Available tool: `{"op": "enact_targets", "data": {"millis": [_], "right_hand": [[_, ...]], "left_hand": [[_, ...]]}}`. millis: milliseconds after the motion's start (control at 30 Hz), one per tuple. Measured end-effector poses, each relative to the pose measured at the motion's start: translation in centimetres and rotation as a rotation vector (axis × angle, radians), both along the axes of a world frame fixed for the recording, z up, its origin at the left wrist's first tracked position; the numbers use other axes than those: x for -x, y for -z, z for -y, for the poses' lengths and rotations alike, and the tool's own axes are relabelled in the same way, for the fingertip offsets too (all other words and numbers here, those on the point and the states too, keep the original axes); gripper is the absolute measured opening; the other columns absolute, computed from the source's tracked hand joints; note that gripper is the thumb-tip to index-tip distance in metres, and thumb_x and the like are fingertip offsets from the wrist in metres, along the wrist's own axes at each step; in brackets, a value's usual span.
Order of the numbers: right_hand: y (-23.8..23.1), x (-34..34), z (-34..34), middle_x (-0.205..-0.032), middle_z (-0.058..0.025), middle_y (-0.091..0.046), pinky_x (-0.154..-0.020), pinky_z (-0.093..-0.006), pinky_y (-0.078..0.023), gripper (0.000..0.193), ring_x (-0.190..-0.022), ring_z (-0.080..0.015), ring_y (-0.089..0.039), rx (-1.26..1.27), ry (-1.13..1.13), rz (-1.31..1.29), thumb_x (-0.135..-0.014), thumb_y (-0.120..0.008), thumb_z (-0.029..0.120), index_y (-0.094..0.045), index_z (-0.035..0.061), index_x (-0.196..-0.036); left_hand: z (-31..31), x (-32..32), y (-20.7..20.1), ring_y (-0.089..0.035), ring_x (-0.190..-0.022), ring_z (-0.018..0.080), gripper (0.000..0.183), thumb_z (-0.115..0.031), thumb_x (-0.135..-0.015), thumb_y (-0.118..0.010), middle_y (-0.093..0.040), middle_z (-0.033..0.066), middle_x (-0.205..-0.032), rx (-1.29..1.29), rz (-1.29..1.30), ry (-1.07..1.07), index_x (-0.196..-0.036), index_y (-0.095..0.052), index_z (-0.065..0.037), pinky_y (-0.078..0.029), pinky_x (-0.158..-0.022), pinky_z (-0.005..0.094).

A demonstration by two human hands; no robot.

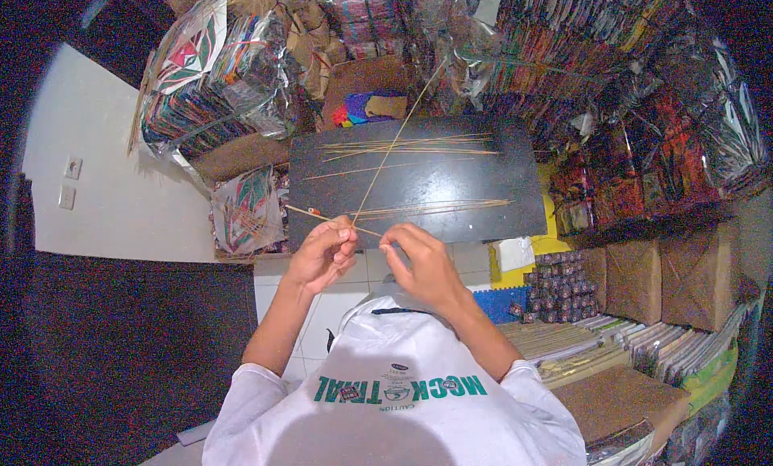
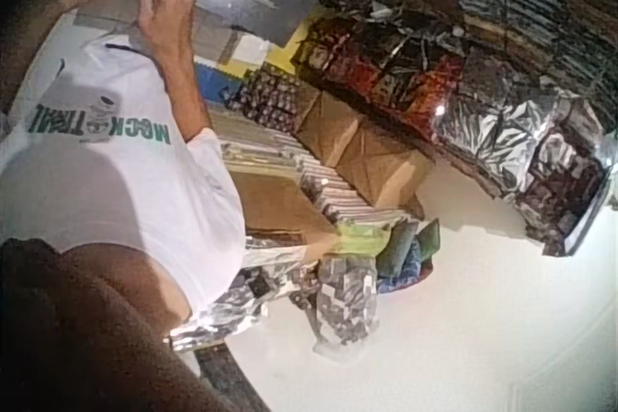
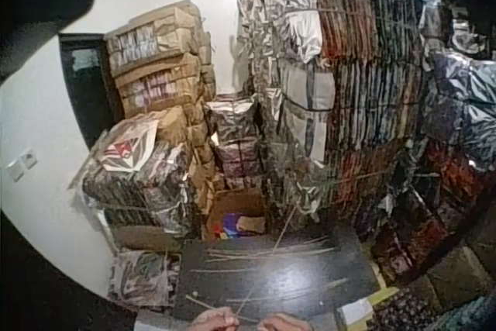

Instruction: The person assembles a kite frame by hand, using thin wooden sticks and a small orange tube of adhesive. They apply the adhesive to the ends of the sticks and join them together to form a cross shape on a dark work surface. The person handles the sticks one by one, carefully aligning and pressing the joints.

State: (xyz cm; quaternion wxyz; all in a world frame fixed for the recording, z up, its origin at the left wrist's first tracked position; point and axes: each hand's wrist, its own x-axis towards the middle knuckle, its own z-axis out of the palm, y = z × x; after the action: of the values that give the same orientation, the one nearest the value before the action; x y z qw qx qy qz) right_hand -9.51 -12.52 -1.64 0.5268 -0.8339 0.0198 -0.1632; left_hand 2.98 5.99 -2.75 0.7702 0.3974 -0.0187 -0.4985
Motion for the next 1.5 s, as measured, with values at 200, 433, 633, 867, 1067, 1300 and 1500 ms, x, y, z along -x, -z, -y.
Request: {"op": "enact_targets", "data": {"millis": [200,433,633,867,1067,1300,1500], "right_hand": [[0.1,-0.1,-0.1,-0.099,-0.0175,-0.068,-0.082,-0.0406,-0.054,0.009,-0.093,-0.0354,-0.068,-0.007,-0.012,-0.012,-0.091,-0.067,0.006,-0.065,-0.0012,-0.096],[-0.1,0.1,-0.1,-0.098,-0.0177,-0.068,-0.081,-0.0401,-0.054,0.009,-0.092,-0.0348,-0.068,-0.019,-0.013,-0.019,-0.090,-0.067,0.005,-0.065,-0.0017,-0.096],[-0.4,0.3,0.0,-0.097,-0.0170,-0.068,-0.080,-0.0393,-0.053,0.009,-0.090,-0.0334,-0.068,-0.040,-0.016,-0.023,-0.091,-0.067,0.005,-0.065,-0.0017,-0.097],[-0.2,0.3,0.0,-0.097,-0.0167,-0.068,-0.080,-0.0387,-0.054,0.009,-0.090,-0.0331,-0.068,-0.048,0.000,0.007,-0.091,-0.067,0.005,-0.065,-0.0019,-0.097],[0.1,0.4,0.2,-0.098,-0.0170,-0.068,-0.080,-0.0393,-0.054,0.008,-0.091,-0.0336,-0.068,-0.027,-0.005,0.004,-0.091,-0.066,0.005,-0.065,-0.0019,-0.096],[0.3,0.4,-0.1,-0.099,-0.0175,-0.068,-0.081,-0.0397,-0.054,0.009,-0.091,-0.0348,-0.068,-0.039,-0.032,0.008,-0.091,-0.067,0.005,-0.065,-0.0018,-0.097],[0.1,0.5,0.0,-0.100,-0.0181,-0.069,-0.082,-0.0411,-0.054,0.009,-0.093,-0.0362,-0.069,-0.029,-0.033,0.012,-0.091,-0.067,0.005,-0.065,-0.0015,-0.097]], "left_hand": [[0.5,0.9,-0.2,-0.050,-0.053,0.0062,0.009,-0.008,-0.094,-0.065,-0.060,0.0006,-0.071,-0.120,0.176,-0.133,-0.088,-0.060,-0.006,-0.042,-0.046,0.0218],[0.5,1.1,-1.0,-0.053,-0.054,0.0060,0.011,-0.008,-0.095,-0.065,-0.060,0.0003,-0.070,-0.303,0.428,-0.151,-0.086,-0.060,-0.007,-0.042,-0.047,0.0218],[0.1,0.7,-0.9,-0.056,-0.059,0.0065,0.006,-0.009,-0.096,-0.066,-0.062,0.0012,-0.073,-0.289,0.505,-0.116,-0.094,-0.066,-0.003,-0.043,-0.052,0.0216],[0.0,0.4,-1.2,-0.056,-0.058,0.0106,0.010,-0.012,-0.097,-0.064,-0.062,0.0033,-0.075,-0.158,0.260,-0.071,-0.097,-0.064,-0.002,-0.045,-0.052,0.0255],[-0.2,0.0,-1.3,-0.058,-0.061,0.0104,0.015,-0.015,-0.101,-0.061,-0.064,0.0039,-0.080,-0.196,0.285,-0.051,-0.105,-0.064,-0.001,-0.046,-0.054,0.0250],[-1.4,-0.5,-0.7,-0.049,-0.064,0.0058,0.015,-0.013,-0.101,-0.060,-0.055,0.0004,-0.084,0.037,-0.089,0.141,-0.109,-0.058,-0.001,-0.044,-0.057,0.0232],[-1.2,0.2,-0.6,-0.047,-0.065,0.0058,0.016,-0.015,-0.102,-0.058,-0.050,-0.0001,-0.084,0.123,-0.199,0.144,-0.107,-0.053,0.000,-0.043,-0.058,0.0227]]}}
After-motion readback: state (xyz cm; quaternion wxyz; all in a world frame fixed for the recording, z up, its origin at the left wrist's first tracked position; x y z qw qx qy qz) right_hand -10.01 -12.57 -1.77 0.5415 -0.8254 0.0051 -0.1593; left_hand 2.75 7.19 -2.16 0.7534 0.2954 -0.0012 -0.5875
